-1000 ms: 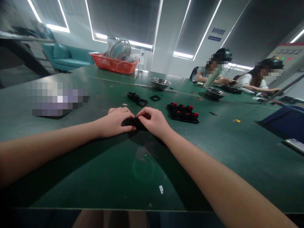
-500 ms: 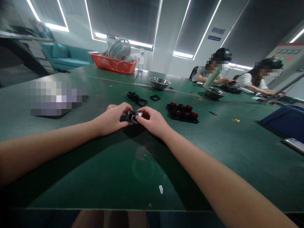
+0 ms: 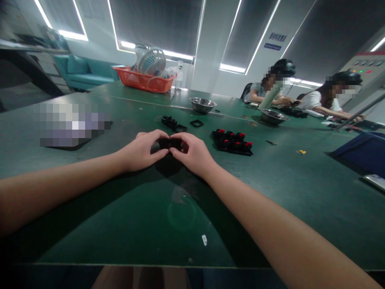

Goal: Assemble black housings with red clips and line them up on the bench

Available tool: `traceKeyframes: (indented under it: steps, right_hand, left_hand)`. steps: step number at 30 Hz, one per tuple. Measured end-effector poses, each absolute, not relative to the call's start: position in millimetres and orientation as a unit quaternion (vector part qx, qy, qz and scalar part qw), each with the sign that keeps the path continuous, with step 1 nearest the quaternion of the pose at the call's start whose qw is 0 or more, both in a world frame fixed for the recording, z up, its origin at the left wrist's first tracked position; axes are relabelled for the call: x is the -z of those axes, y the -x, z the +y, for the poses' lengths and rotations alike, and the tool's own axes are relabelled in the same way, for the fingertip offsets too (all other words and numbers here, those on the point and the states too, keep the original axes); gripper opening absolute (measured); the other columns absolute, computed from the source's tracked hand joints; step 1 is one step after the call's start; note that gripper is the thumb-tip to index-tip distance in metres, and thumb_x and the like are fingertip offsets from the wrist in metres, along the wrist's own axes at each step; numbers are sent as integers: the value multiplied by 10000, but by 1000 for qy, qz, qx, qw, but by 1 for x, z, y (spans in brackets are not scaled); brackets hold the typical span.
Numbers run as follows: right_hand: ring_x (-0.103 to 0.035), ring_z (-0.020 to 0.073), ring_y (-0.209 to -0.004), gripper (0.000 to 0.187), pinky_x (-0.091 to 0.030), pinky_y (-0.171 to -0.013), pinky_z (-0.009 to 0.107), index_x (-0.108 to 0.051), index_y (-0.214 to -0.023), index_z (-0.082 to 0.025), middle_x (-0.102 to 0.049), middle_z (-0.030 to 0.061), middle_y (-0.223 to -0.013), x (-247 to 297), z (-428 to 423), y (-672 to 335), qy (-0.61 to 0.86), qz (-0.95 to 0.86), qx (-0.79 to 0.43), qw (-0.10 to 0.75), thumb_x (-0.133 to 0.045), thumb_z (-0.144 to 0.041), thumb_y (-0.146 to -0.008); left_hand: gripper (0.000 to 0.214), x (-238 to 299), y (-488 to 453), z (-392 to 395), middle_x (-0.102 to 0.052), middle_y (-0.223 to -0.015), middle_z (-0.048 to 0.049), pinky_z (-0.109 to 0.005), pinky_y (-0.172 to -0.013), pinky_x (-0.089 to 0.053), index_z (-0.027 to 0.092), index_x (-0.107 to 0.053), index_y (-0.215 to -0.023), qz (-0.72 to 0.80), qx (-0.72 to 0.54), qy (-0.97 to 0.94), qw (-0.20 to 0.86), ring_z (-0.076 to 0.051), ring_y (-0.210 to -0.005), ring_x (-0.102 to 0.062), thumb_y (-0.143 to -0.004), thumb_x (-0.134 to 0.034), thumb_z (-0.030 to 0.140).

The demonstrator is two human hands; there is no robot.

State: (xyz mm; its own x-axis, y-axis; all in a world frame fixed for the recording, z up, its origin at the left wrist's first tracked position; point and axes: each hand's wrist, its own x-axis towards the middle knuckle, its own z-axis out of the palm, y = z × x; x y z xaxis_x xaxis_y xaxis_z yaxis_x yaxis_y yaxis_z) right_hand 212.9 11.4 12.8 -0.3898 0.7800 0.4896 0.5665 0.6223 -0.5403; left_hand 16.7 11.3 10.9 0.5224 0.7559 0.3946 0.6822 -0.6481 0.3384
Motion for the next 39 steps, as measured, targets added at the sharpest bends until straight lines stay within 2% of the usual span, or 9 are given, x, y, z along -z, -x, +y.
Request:
traceKeyframes:
  steps: [15, 20, 23, 26, 29, 33, 39]
  right_hand:
    - [-593, 154, -674, 357, -524, -665, 328, -650, -1116, -119, -661, 79, -925, -12, 9, -212, 362, -859, -66, 357, -595, -157, -766]
    - [-582, 167, -696, 451, -530, -678, 355, -593, -1223, -77, -642, 104, -932, -11, 9, -213, 337, -877, -56, 338, -573, -173, -783]
    - [-567, 156, -704, 577, -531, -684, 351, -486, -1342, -116, -635, 113, -1036, -9, 10, -214, 335, -870, -64, 357, -578, -157, -774]
    - [-581, 161, -783, 643, -526, -701, 333, -427, -1377, -184, -622, 94, -1108, -8, 10, -216, 327, -862, -70, 381, -591, -127, -758]
    - [-589, 188, -888, 595, -517, -745, 344, -457, -1319, -194, -625, 78, -1074, -9, 11, -216, 308, -865, -47, 395, -603, -102, -750]
    - [-582, 208, -909, 397, -504, -763, 366, -524, -1102, -219, -616, 53, -1005, -12, 11, -215, 294, -858, 6, 421, -623, -85, -741]
    - [-589, 212, -930, 330, -497, -793, 390, -471, -988, -255, -590, 41, -979, -20, 4, -212, 204, -851, 101, 474, -642, -75, -770]
  left_hand:
    - [336, -9, -17, 12, -664, -1027, -87, -498, -956, -361, 166, -530, -1092, 421, -275, -864, 30, -279, -1002, -625, -824, -470, 359]
    - [333, -11, -18, 11, -679, -1040, -88, -504, -948, -360, 170, -538, -1095, 434, -269, -860, 14, -295, -1021, -632, -813, -459, 329]
    - [323, -11, -17, 13, -679, -1034, -93, -502, -948, -365, 166, -535, -1072, 443, -256, -859, 16, -301, -1021, -631, -802, -469, 331]
    - [321, -9, -17, 15, -677, -1029, -93, -497, -954, -368, 163, -520, -1062, 449, -254, -856, 18, -298, -1006, -636, -791, -503, 333]
    - [305, -7, -16, 16, -681, -1006, -92, -496, -957, -368, 158, -523, -1059, 450, -259, -855, 7, -296, -983, -643, -803, -527, 322]
    - [298, -6, -15, 14, -681, -1040, -107, -471, -966, -367, 150, -522, -1113, 427, -295, -853, -48, -287, -1012, -636, -838, -539, 265]
    - [224, -9, -13, 8, -646, -1186, -92, -428, -1041, -340, 189, -491, -1125, 343, -403, -829, -181, -248, -1219, -535, -901, -500, 199]
